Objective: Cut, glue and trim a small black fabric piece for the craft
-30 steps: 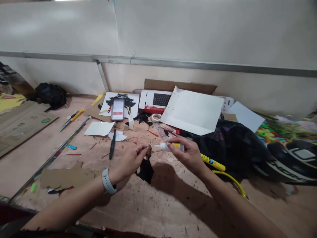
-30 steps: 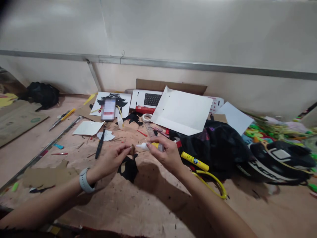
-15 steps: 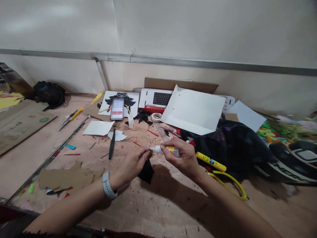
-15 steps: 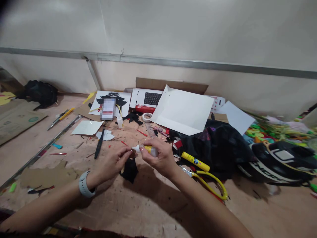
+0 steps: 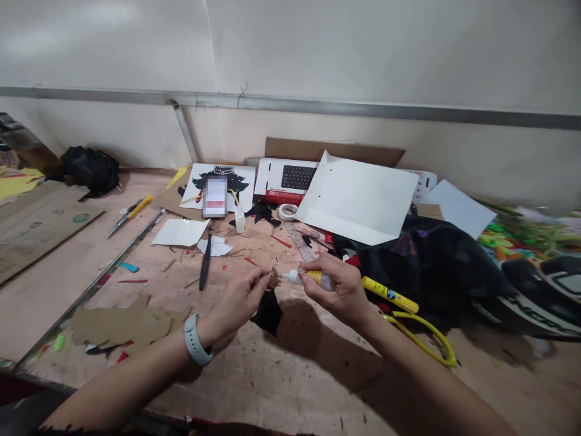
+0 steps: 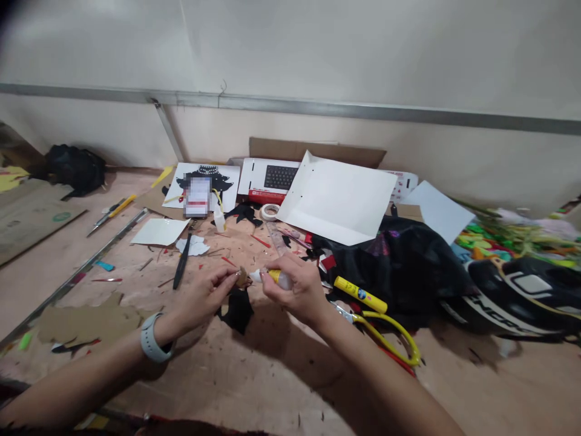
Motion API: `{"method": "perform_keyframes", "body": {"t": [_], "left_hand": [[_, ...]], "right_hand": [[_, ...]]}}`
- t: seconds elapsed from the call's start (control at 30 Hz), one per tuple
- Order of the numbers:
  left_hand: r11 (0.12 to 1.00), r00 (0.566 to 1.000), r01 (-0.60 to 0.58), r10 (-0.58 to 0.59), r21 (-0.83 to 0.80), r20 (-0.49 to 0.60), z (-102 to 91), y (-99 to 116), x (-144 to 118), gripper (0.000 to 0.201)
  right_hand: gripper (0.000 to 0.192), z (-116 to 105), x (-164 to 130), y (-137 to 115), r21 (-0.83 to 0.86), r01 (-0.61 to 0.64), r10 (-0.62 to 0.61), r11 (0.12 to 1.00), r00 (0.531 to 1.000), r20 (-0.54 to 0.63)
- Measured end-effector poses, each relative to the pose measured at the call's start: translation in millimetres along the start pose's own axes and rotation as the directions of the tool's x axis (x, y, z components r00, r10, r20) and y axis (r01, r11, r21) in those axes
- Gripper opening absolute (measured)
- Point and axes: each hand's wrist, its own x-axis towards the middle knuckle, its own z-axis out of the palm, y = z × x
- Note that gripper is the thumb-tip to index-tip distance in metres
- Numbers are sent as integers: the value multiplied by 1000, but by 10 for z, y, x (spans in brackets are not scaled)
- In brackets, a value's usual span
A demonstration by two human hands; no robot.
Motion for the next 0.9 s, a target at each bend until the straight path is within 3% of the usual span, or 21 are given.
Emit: {"method": "perform_keyframes", "body": {"t": [0.2,0.3,0.37,0.43,0.5,0.53,0.6,0.63,0.77,0.9], "left_hand": [[1000,1000,0,0,-14,4,-17,-59,8,27],[996,998,-5,0,-92,-59,-120,-95,56,25],[985,994,11,-29,-174,-103,-210,-93,94,25],[970,988,35,-69,-240,-135,-281,-70,123,25],[955,986,66,-106,-289,-126,-308,-45,136,23],[946,987,81,-119,-313,-103,-302,-37,137,23],[923,990,116,-137,-367,-30,-263,-41,131,23],[912,990,130,-140,-389,3,-236,-51,126,22],[880,988,150,-143,-450,50,-141,-128,109,22],[840,981,194,-174,-506,87,-78,-192,97,24]], "right_hand": [[5,2,-33,24,49,-53,52,997,998,24],[8,0,-31,111,184,-288,291,940,957,10],[19,12,-11,202,437,-494,544,752,839,12],[29,46,9,292,674,-591,699,442,698,154],[35,101,17,356,730,-656,693,192,617,373],[38,133,17,376,700,-704,660,124,585,471],[39,193,12,398,627,-775,606,83,539,585],[38,218,11,405,618,-782,594,84,537,598],[36,255,6,458,727,-686,596,33,597,537],[37,245,-41,517,671,-740,547,-57,539,641]]}}
